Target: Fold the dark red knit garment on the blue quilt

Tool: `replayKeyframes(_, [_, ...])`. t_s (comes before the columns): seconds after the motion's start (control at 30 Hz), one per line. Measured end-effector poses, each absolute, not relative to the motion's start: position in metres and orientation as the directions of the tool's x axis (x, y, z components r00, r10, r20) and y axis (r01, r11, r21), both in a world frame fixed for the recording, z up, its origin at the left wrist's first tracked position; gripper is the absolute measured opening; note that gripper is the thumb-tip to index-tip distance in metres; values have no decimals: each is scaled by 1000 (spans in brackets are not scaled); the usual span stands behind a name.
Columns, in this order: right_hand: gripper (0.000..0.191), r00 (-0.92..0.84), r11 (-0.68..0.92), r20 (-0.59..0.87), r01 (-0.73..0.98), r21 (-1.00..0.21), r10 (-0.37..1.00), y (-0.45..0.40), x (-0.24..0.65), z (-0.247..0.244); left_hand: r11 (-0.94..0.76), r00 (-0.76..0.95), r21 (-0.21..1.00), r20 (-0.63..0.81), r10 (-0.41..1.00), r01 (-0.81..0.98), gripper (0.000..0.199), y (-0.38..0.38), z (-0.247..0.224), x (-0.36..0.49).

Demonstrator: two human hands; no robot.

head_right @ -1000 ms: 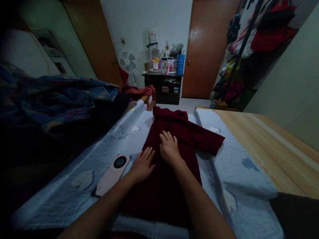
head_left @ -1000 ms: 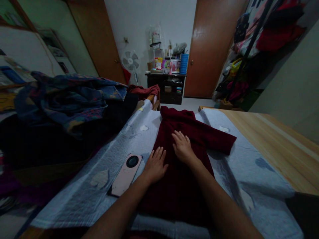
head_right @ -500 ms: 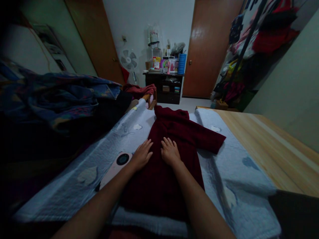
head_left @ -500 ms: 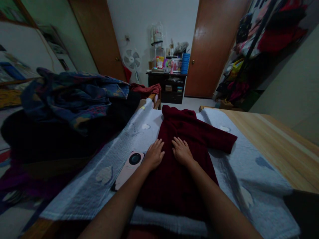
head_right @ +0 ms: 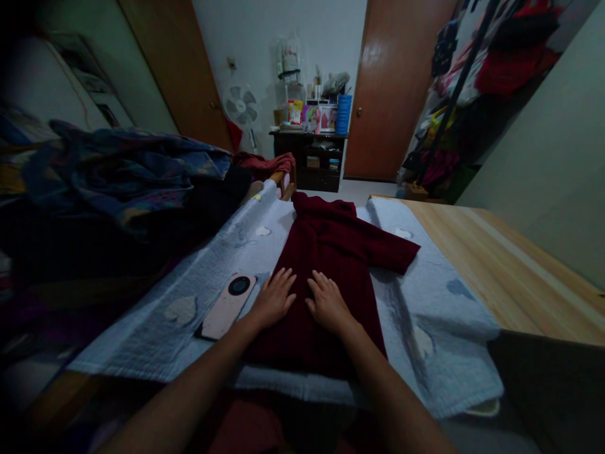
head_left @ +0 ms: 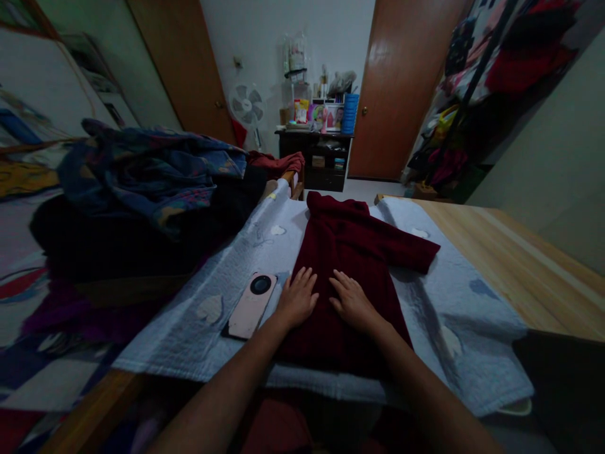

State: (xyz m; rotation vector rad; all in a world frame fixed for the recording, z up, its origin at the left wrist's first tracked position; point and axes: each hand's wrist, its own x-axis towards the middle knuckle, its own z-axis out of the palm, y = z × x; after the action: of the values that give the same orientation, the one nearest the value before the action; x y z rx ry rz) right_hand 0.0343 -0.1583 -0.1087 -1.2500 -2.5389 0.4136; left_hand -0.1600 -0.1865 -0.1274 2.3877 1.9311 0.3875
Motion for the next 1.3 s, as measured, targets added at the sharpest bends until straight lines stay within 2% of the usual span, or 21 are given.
replayKeyframes(0.2, [50,-573,584,165,698,-415,803,-191,45,-107,-277,261,249,94,961,928,55,-231,-122,-148])
replayKeyframes(0.47, [50,-530,544,217,604,-582,820,-220,63,-108,-367,386,407,39,922,836,55,-265,-102,-144])
replayKeyframes(0.57, [54,-525,519,201,574,-634,827,-229,73,-107,-402,447,467,16,894,787,69,-275,-94,-140])
replayKeyframes(0.67, [59,-537,502,175,553,-665,825,-239,86,-106,-423,486,471,-13,874,774,91,-282,-92,-134])
replayKeyframes(0.83, [71,-544,472,138,541,-696,828,-256,104,-105,-396,446,450,-7,895,801,81,-283,-97,-128])
replayKeyframes(0.9, [64,-557,477,130,540,-693,820,-261,106,-104,-400,448,447,-2,894,800,80,-282,-98,-128])
replayKeyframes(1.07, [28,-586,497,115,548,-673,802,-261,105,-101,-411,447,413,11,894,813,83,-283,-102,-128])
replayKeyframes(1.3, [9,-543,454,126,529,-717,830,-260,98,-97,-406,423,317,19,906,857,89,-287,-104,-121])
